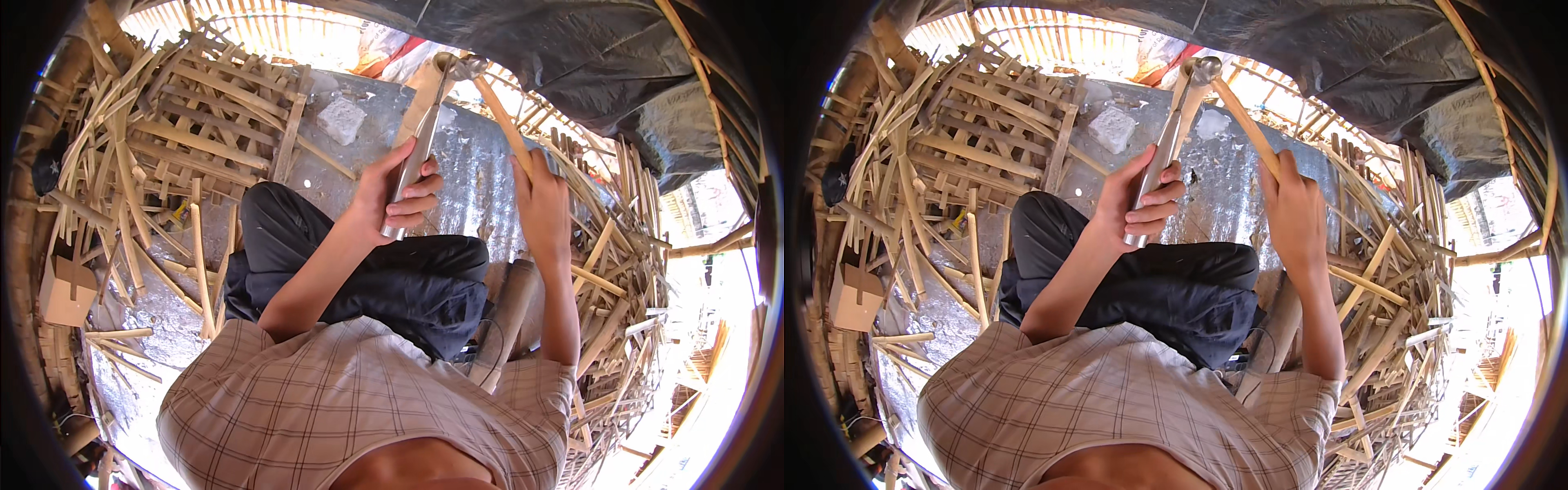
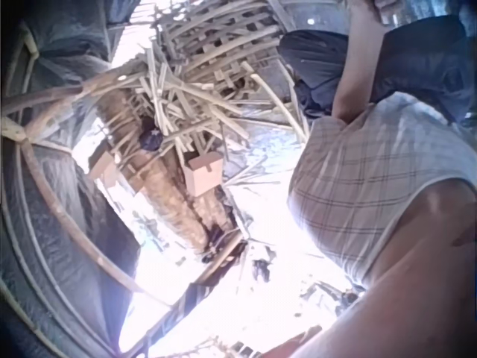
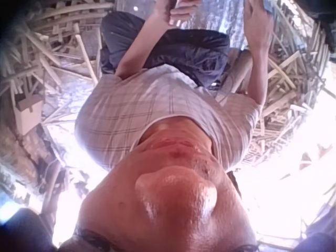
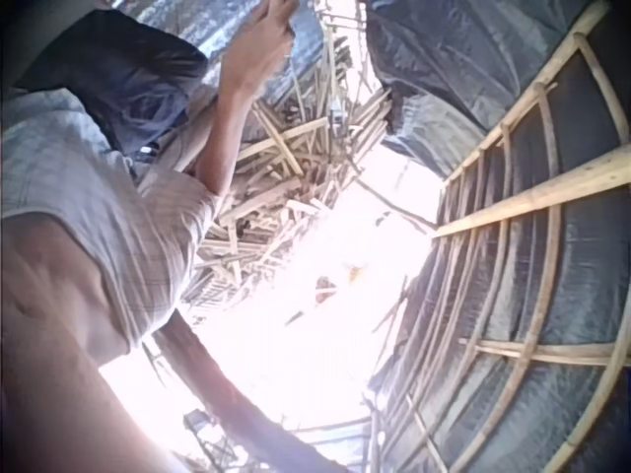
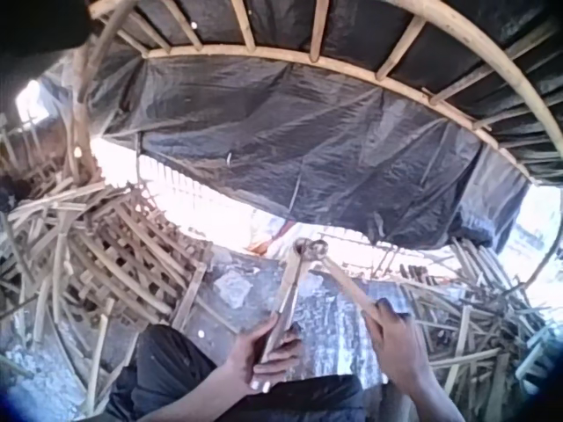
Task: The person uses a chisel and a mallet to carve a hollow bamboo segment while sitting among bamboo shavings.
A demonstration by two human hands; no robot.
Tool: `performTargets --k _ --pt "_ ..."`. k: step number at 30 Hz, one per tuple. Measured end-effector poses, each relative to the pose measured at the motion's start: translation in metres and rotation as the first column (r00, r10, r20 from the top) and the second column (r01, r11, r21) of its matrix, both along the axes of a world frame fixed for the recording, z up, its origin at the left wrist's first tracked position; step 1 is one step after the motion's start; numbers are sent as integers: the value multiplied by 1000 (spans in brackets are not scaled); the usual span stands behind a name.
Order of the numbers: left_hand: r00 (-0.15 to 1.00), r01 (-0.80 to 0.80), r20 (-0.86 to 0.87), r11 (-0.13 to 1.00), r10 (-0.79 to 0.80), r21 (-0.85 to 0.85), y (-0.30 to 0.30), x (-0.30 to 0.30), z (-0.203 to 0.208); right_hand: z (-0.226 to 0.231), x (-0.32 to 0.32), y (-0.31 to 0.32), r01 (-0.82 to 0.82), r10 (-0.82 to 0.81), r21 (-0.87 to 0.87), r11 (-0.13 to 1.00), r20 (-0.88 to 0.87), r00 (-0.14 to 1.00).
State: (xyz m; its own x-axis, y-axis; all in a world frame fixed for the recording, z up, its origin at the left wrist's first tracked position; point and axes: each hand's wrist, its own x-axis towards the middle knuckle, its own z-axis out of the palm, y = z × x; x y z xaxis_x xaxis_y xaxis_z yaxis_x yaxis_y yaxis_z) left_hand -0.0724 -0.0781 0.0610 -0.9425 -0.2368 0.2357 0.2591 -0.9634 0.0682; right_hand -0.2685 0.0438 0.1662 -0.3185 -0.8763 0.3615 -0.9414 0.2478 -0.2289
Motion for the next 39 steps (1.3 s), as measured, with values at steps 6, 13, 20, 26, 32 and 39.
performTargets --k 6,13,20,26,32,39 --pt "999 14 38 1000 -13 -10 4 -1 0 12 7 -9 102 -66 -323 941 119 991" --pt "996 57 64 998 -55 -28 9 -7 3 17 7 -1 34 -32 -52 998 45 998" --pt "997 40 69 999 -37 -31 10 -12 7 -8 -2 3 45 -13 -216 975 147 989" --pt "997 23 78 999 -20 -38 10 -10 4 20 -4 10 110 -105 -74 991 60 993" --pt "997 45 63 999 -44 -23 12 -14 1 -19 -23 -4 79 -74 -128 989 42 996" --pt "982 150 118 988 -144 -39 25 -23 -8 21 1 8 77 -48 -176 981 161 986"
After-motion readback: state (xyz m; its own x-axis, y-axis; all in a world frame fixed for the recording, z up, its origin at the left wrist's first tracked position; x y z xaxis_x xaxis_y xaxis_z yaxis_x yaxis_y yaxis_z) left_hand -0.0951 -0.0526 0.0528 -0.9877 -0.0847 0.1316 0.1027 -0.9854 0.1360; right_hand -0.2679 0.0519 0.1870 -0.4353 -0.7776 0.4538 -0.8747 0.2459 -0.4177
